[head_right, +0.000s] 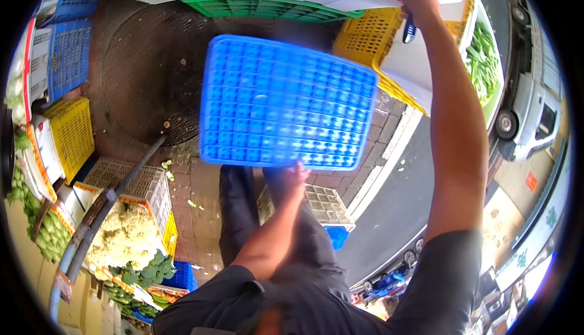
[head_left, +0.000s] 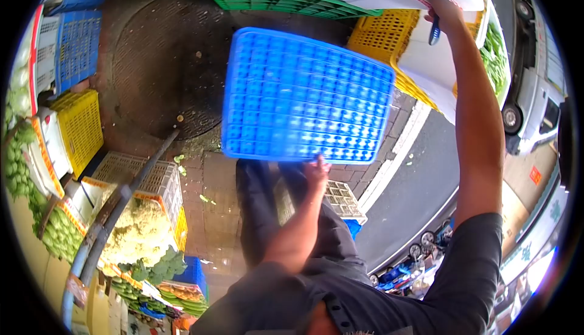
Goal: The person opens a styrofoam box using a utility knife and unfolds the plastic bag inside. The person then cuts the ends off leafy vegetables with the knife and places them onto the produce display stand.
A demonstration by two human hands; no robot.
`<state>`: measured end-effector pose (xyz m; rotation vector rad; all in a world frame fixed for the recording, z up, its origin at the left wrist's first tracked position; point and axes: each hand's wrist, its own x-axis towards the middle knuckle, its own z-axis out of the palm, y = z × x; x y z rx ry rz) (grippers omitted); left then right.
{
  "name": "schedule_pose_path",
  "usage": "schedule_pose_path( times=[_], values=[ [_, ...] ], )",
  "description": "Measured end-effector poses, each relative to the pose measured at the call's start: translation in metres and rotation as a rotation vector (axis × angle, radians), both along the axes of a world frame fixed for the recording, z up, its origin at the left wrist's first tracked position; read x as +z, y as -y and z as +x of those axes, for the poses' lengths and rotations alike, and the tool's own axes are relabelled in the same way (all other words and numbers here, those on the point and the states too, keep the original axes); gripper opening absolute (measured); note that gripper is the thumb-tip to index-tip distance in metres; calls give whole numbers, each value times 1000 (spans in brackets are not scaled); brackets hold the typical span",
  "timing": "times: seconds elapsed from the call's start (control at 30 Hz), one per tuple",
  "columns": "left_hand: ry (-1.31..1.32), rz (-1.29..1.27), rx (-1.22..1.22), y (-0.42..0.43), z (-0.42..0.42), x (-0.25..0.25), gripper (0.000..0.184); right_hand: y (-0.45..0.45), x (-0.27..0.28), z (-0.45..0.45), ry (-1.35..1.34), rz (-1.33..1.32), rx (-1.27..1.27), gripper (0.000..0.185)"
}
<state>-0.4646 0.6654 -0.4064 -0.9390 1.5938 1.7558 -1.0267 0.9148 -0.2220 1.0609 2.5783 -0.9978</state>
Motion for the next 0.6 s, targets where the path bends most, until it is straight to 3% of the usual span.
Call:
schedule_pose_path(
  times=[0.07, 0.17, 0.2, 0.27, 0.3, 0.33, 0.4, 0.43, 0.47, 0.53, 0.6],
  values=[
    [261, 399, 378, -25, -1, 23, 26, -5, -3, 2, -33, -44, 28, 34],
    [686, 1039, 91, 16, 13, -13, 23, 2, 2, 7, -44, -79, 26, 30],
    [413, 523, -116, 39, -26, 31, 24, 3, 3, 5, -38, -96, 23, 28],
    [-141, 12, -121, 89, -62, 18, 20, -1, 0, 3, -74, -93, 80, 26],
    [-83, -351, -133, 115, -113, 47, 26, -5, -4, 6, -84, -92, 105, 26],
    [-59, -377, 34, 130, -149, 54, 30, -7, -8, 6, -96, -132, 72, 27],
    [-259, -604, -84, 124, -156, -20, 55, -12, -11, 4, -52, -62, 57, 28],
    [-20, -481, -407, 117, -179, -6, 74, -15, -15, 3, -52, -48, 46, 28],
    [2, -326, -367, 93, -164, -31, 85, -12, -12, 4, -69, -46, 72, 27],
    [-67, -460, -486, 46, -160, -27, 96, -23, -17, 1, -90, -57, 81, 25],
    [-225, -291, -445, 17, -134, -47, 93, -47, -29, 2, -114, -101, 70, 24]
  ],
)
